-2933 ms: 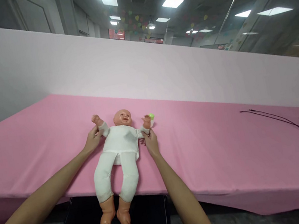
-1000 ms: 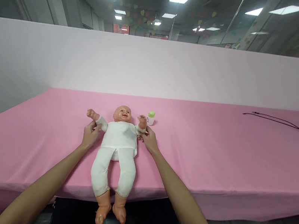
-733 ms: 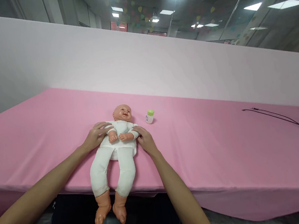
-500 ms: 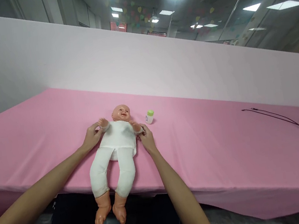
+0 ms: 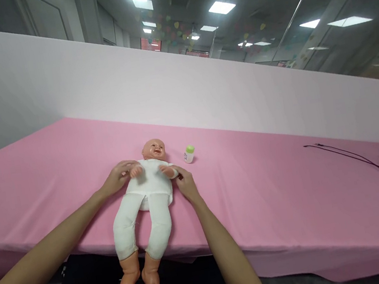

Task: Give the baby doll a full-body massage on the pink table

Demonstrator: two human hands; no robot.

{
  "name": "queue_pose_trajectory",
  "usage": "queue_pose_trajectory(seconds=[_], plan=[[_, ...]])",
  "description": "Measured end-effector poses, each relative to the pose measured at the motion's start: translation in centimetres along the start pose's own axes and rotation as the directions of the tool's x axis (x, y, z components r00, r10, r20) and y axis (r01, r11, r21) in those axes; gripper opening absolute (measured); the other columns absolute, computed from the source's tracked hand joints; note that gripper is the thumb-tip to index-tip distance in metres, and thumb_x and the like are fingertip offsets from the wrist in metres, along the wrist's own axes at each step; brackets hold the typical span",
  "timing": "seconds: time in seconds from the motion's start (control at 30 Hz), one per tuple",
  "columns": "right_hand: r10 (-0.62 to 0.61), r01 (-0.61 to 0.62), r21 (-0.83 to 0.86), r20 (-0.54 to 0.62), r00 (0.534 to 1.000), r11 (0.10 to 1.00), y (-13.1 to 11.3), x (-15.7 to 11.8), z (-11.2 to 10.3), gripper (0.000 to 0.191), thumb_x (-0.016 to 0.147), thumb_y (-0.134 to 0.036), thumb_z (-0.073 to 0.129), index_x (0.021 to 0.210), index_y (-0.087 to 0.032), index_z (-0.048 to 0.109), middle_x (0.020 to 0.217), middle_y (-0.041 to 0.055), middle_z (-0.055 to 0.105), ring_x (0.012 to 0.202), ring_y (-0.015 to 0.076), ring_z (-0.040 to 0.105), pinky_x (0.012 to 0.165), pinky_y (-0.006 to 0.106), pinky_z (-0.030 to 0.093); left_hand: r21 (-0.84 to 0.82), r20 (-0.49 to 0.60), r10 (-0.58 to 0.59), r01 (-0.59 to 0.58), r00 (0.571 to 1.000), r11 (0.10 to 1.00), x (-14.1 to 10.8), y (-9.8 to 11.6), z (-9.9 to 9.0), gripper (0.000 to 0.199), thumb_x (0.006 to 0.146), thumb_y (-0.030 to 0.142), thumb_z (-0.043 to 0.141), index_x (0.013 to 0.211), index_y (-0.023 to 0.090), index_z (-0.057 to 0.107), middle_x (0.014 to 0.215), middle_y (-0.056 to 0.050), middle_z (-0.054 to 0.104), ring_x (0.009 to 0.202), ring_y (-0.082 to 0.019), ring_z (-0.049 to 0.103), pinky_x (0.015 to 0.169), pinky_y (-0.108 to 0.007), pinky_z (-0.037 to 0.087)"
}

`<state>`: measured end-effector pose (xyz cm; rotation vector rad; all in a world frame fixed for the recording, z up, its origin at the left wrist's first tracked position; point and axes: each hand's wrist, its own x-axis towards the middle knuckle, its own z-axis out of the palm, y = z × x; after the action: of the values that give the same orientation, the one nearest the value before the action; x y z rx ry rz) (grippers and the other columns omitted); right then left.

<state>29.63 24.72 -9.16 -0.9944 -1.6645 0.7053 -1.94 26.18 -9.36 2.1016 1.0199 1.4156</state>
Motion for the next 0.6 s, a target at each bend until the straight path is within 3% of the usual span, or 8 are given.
queue_pose_trajectory(seconds=[0.1, 0.2, 0.27, 0.33, 0.43, 0.5, 0.6], plan=[[-0.123, 0.137, -0.114, 0.121, 0.985, 0.984, 0.2, -0.2, -0.2, 0.044, 0.082, -0.015, 0.053, 0.118, -0.025, 0.078, 0.132, 0.0044, 0.074, 0.128, 0.0246, 0.066, 0.115, 0.045, 0.047, 0.144, 0.143, 0.128, -0.148, 0.981, 0.978, -0.1, 0.1, -0.4, 0.038, 0.095, 0.019, 0.053, 0.12, 0.029, 0.079, 0.133, -0.008, 0.072, 0.124, -0.028, 0.062, 0.107, -0.049, 0.048], [-0.114, 0.127, -0.112, 0.118, 0.986, 0.986, 0.2, -0.3, -0.1, 0.046, 0.083, -0.016, 0.051, 0.119, -0.025, 0.077, 0.134, 0.0042, 0.073, 0.129, 0.0245, 0.065, 0.118, 0.045, 0.045, 0.175, 0.146, 0.126, -0.151, 0.981, 0.973, -0.3, 0.0, -0.4, 0.037, 0.098, 0.022, 0.052, 0.123, 0.03, 0.078, 0.133, -0.007, 0.072, 0.124, -0.027, 0.062, 0.106, -0.047, 0.05], [-0.058, 0.06, -0.052, 0.045, 0.997, 0.997, 0.2, -0.2, 0.1, 0.044, 0.082, -0.019, 0.053, 0.119, -0.023, 0.076, 0.132, 0.0057, 0.074, 0.122, 0.0246, 0.068, 0.109, 0.043, 0.052, 0.156, 0.071, 0.06, -0.071, 0.996, 0.985, -0.4, -0.1, 0.0, 0.038, 0.099, 0.03, 0.055, 0.132, 0.029, 0.073, 0.133, -0.008, 0.071, 0.12, -0.027, 0.064, 0.1, -0.043, 0.053], [0.066, -0.063, 0.056, -0.054, 0.996, 0.996, 0.2, 0.0, 0.1, 0.038, 0.083, -0.026, 0.059, 0.118, -0.02, 0.072, 0.119, 0.0083, 0.078, 0.098, 0.0233, 0.074, 0.083, 0.036, 0.062, 0.084, -0.086, -0.072, 0.08, 0.994, 0.993, -0.3, -0.1, 0.4, 0.055, 0.098, 0.038, 0.059, 0.152, 0.028, 0.056, 0.131, -0.009, 0.07, 0.111, -0.025, 0.068, 0.088, -0.038, 0.057], [0.261, -0.218, 0.216, -0.196, 0.945, 0.952, 0.5, 0.5, -0.3, 0.039, 0.082, -0.043, 0.071, 0.111, -0.018, 0.064, 0.081, 0.0048, 0.076, 0.056, 0.0175, 0.065, 0.045, 0.025, 0.047, -0.081, -0.331, -0.258, 0.245, 0.907, 0.966, 0.0, -0.6, 0.4, 0.089, 0.094, 0.046, 0.064, 0.168, 0.026, 0.019, 0.132, -0.012, 0.067, 0.102, -0.024, 0.069, 0.078, -0.034, 0.058], [0.343, -0.263, 0.289, -0.277, 0.897, 0.92, 0.8, 0.8, -1.1, 0.045, 0.078, -0.052, 0.076, 0.106, -0.02, 0.06, 0.068, 0.0009, 0.07, 0.049, 0.0162, 0.06, 0.038, 0.022, 0.039, -0.142, -0.419, -0.359, 0.331, 0.834, 0.933, 0.2, -1.2, -0.1, 0.104, 0.091, 0.049, 0.068, 0.169, 0.025, 0.004, 0.134, -0.014, 0.064, 0.102, -0.025, 0.069, 0.078, -0.035, 0.058], [0.439, -0.294, 0.39, -0.361, 0.823, 0.873, 1.6, 1.0, -2.6, 0.052, 0.075, -0.055, 0.075, 0.111, -0.022, 0.056, 0.067, -0.0021, 0.067, 0.049, 0.0164, 0.061, 0.037, 0.021, 0.037, -0.104, -0.479, -0.473, 0.487, 0.739, 0.867, 0.2, -2.5, -1.2, 0.11, 0.093, 0.053, 0.062, 0.168, 0.016, -0.009, 0.13, -0.018, 0.063, 0.101, -0.028, 0.068, 0.08, -0.039, 0.057]])
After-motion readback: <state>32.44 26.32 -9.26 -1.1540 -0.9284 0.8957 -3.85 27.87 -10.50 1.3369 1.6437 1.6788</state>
